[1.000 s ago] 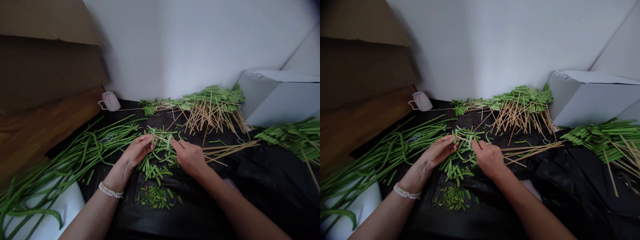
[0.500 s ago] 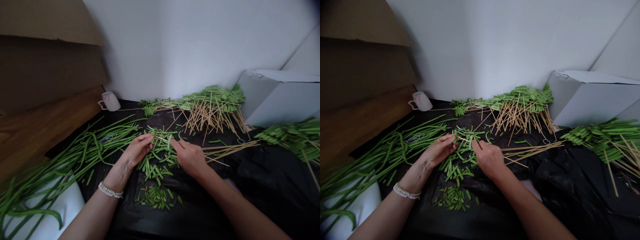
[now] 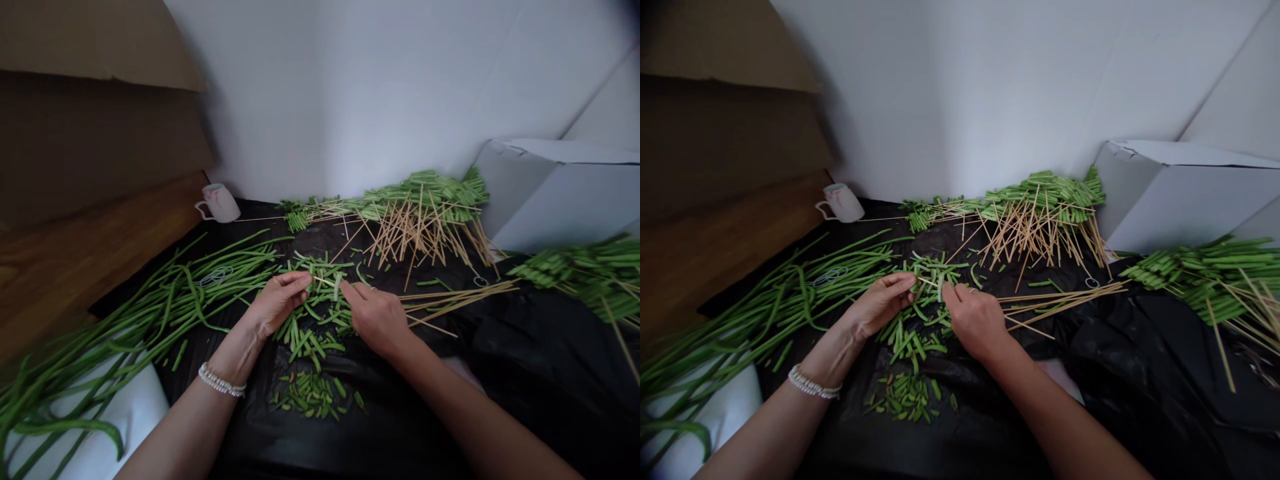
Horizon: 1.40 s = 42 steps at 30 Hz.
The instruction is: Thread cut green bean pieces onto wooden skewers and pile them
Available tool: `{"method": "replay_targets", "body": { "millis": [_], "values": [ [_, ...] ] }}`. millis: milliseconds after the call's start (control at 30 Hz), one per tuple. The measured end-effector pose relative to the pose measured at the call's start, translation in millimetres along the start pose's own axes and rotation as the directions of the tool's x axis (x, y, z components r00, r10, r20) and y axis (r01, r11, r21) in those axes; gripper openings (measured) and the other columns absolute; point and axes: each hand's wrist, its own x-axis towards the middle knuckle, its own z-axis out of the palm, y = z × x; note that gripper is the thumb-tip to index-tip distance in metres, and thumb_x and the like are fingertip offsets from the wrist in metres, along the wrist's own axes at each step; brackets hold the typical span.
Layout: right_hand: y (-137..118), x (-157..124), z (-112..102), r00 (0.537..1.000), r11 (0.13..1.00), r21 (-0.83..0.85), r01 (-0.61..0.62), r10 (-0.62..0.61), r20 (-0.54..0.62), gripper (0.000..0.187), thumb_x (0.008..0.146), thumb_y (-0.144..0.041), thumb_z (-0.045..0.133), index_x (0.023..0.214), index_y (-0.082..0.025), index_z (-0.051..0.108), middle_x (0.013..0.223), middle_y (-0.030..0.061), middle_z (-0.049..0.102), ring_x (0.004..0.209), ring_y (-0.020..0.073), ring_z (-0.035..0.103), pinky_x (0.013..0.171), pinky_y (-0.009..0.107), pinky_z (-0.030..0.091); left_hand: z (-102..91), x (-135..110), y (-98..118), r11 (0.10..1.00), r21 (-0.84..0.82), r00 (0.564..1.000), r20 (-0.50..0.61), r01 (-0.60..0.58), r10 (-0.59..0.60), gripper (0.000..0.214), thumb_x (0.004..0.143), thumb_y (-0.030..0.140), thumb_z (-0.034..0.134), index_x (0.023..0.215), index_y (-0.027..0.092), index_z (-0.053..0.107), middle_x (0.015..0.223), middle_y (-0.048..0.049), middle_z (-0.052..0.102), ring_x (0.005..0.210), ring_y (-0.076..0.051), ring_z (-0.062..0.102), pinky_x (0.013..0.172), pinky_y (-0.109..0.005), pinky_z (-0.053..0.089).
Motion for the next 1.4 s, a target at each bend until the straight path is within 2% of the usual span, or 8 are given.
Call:
{"method": "replay_targets", "body": {
  "millis": [133, 333, 500, 833, 1100, 1300, 1400],
  "values": [
    [1.3, 0.5, 1.1, 1.000, 1.000, 0.024, -0.013, 0.013, 0.020, 0.035, 0.082, -0.008, 0.045, 0.112, -0.017, 0.062, 0.074, -0.0004, 0.062, 0.059, 0.0108, 0.051, 0.054, 0.027, 0.030, 2.2, -1.1, 2.4, 0.999, -0.037, 0.999, 0.045, 0.012, -0.010, 0.018, 0.065, 0.018, 0.081, 0.080, 0.013, 0.071, 0.079, -0.0032, 0.069, 0.074, -0.011, 0.065, 0.063, -0.018, 0.051],
    [4.6, 0.8, 3.1, 1.000, 1.000, 0.014, -0.024, 0.024, -0.010, 0.031, 0.085, -0.010, 0.042, 0.108, -0.016, 0.062, 0.074, 0.0002, 0.062, 0.059, 0.0117, 0.051, 0.055, 0.027, 0.029, -3.4, 4.9, 8.2, 0.983, -0.177, 0.998, -0.052, -0.056, 0.047, 0.013, 0.071, 0.006, 0.073, 0.082, 0.013, 0.072, 0.077, -0.0023, 0.070, 0.071, -0.008, 0.064, 0.064, -0.015, 0.052],
    [3.8, 0.4, -0.6, 0.999, 0.999, 0.014, -0.034, 0.034, -0.018, 0.029, 0.083, -0.008, 0.044, 0.102, -0.017, 0.064, 0.071, -0.0008, 0.061, 0.059, 0.0118, 0.051, 0.054, 0.028, 0.028, -4.5, 5.7, 8.2, 0.978, -0.209, 0.999, -0.048, 0.001, -0.011, 0.012, 0.072, 0.004, 0.072, 0.080, 0.012, 0.071, 0.076, -0.0023, 0.069, 0.070, -0.008, 0.064, 0.063, -0.015, 0.053],
    [-3.9, 1.3, -3.2, 0.999, 0.999, 0.045, -0.029, 0.027, 0.045, 0.027, 0.083, -0.007, 0.044, 0.101, -0.017, 0.062, 0.074, -0.0001, 0.063, 0.059, 0.0108, 0.050, 0.054, 0.027, 0.027, 8.7, -2.8, -5.3, 0.999, -0.037, 0.998, 0.051, 0.031, -0.029, 0.019, 0.060, 0.014, 0.084, 0.074, 0.012, 0.072, 0.072, -0.0009, 0.068, 0.064, -0.007, 0.060, 0.064, -0.018, 0.051],
    [-4.5, 1.7, -2.7, 0.997, 0.998, 0.063, -0.027, 0.023, 0.072, 0.028, 0.085, -0.008, 0.044, 0.105, -0.016, 0.061, 0.076, 0.0005, 0.064, 0.060, 0.0110, 0.051, 0.055, 0.027, 0.027, 10.3, -5.9, -4.5, 0.999, 0.043, 0.995, 0.095, -0.002, -0.002, 0.019, 0.062, 0.020, 0.083, 0.075, 0.013, 0.071, 0.073, 0.0005, 0.066, 0.066, -0.007, 0.059, 0.066, -0.018, 0.049],
    [-7.0, 2.0, -3.3, 0.993, 0.995, 0.080, -0.052, 0.043, 0.111, 0.025, 0.084, -0.008, 0.044, 0.099, -0.016, 0.063, 0.078, 0.0015, 0.065, 0.062, 0.0113, 0.052, 0.056, 0.026, 0.028, 11.0, -6.1, -7.0, 0.997, 0.071, 0.998, 0.067, -0.017, 0.012, 0.018, 0.060, 0.022, 0.084, 0.071, 0.014, 0.072, 0.071, 0.0012, 0.066, 0.066, -0.006, 0.058, 0.067, -0.019, 0.049],
    [-9.2, 2.7, -3.2, 0.993, 0.995, 0.092, -0.044, 0.033, 0.118, 0.024, 0.084, -0.008, 0.044, 0.097, -0.017, 0.063, 0.077, 0.0013, 0.065, 0.063, 0.0117, 0.053, 0.057, 0.026, 0.028, 14.7, -7.8, -8.7, 0.997, 0.080, 0.998, 0.064, 0.015, -0.020, 0.020, 0.056, 0.022, 0.086, 0.069, 0.014, 0.072, 0.071, 0.0006, 0.067, 0.068, -0.008, 0.059, 0.068, -0.020, 0.049]
  ]
}}
